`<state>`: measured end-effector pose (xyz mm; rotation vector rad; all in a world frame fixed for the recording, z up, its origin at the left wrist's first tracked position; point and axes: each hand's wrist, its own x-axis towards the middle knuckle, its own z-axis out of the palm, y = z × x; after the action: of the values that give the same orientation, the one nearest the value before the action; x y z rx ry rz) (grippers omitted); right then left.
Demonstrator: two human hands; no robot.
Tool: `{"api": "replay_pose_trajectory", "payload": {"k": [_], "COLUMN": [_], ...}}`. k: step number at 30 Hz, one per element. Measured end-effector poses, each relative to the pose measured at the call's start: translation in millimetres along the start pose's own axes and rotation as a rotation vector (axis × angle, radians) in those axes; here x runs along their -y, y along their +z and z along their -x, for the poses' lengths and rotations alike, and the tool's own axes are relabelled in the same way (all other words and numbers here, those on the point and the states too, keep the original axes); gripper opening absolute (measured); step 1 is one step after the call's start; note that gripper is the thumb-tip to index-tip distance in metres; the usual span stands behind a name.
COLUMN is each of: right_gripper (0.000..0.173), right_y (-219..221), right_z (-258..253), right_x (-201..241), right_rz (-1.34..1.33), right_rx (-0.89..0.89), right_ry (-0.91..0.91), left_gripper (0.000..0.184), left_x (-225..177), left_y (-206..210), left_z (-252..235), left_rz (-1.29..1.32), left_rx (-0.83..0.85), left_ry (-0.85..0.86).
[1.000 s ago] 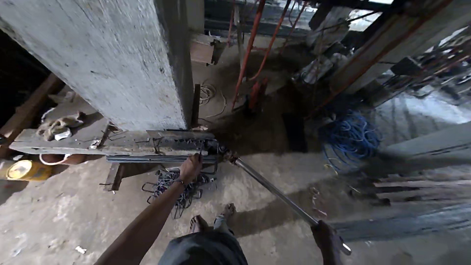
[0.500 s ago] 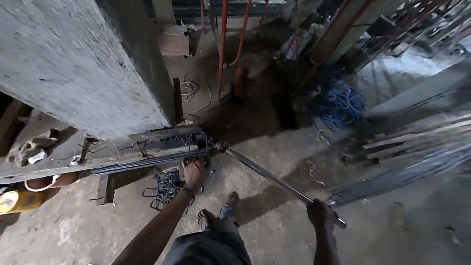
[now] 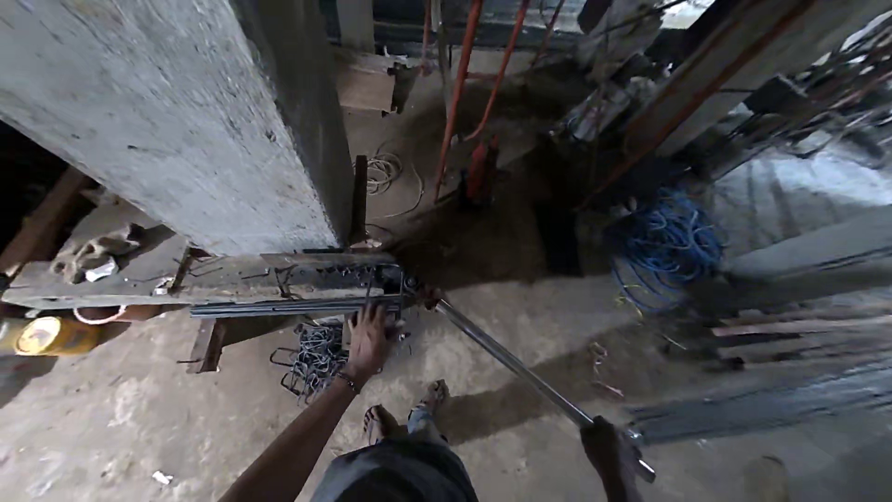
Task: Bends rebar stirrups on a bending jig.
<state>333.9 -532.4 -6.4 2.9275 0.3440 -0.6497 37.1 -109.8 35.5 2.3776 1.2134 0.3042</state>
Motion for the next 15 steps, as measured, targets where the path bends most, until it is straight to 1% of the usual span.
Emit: {"api": "replay_pose_trajectory", "payload": {"k": [1, 2, 3, 4, 6, 7, 8, 10, 13, 15], "right_gripper": [0.032, 0.031, 0.030, 0.028, 0.027, 0.027, 0.028, 0.030, 0.031, 0.035], "right_y": [2, 2, 3, 4, 8, 7, 5, 4, 5, 1], "right_z": [-8, -12, -13, -12, -9, -8, -8, -12, -23, -31], "right_x": [1, 5, 9, 12, 15, 16, 17, 15, 14, 17], "right_rz": [0.005, -0.009, -0.023, -0.044, -0.049, -0.048, -0.057, -0.061, -0.065, -0.040], "right_rx": [0.046, 0.057, 0.042, 0.023, -0.003, -0.006, -0.009, -0.011, -0.009, 0.027], "right_ry": [-0.014, -0.018, -0.019, -0.015, -0.006, -0.003, -0.006, -0.024, -0.045, -0.049], "left_gripper": [0.055, 0.050, 0.046, 0.043, 0.038, 0.037, 0.035, 0.033, 0.033, 0.033], "left_x": [6, 11, 16, 20, 30, 35, 38, 42, 51, 54], "left_y": [0, 1, 2, 2, -1, -2, -4, -6, -7, -11], "left_z": [1, -1, -6, -11, -18, -21, -23, -25, -26, -24], "left_rz": [0.123, 0.254, 0.393, 0.548, 0.870, 0.978, 1.035, 1.105, 1.296, 1.363], "left_rx": [-0.078, -0.158, -0.193, -0.180, -0.031, 0.037, 0.086, 0.121, 0.132, 0.174], "left_ry": [-0.057, -0.127, -0.219, -0.318, -0.472, -0.504, -0.500, -0.488, -0.588, -0.632]}}
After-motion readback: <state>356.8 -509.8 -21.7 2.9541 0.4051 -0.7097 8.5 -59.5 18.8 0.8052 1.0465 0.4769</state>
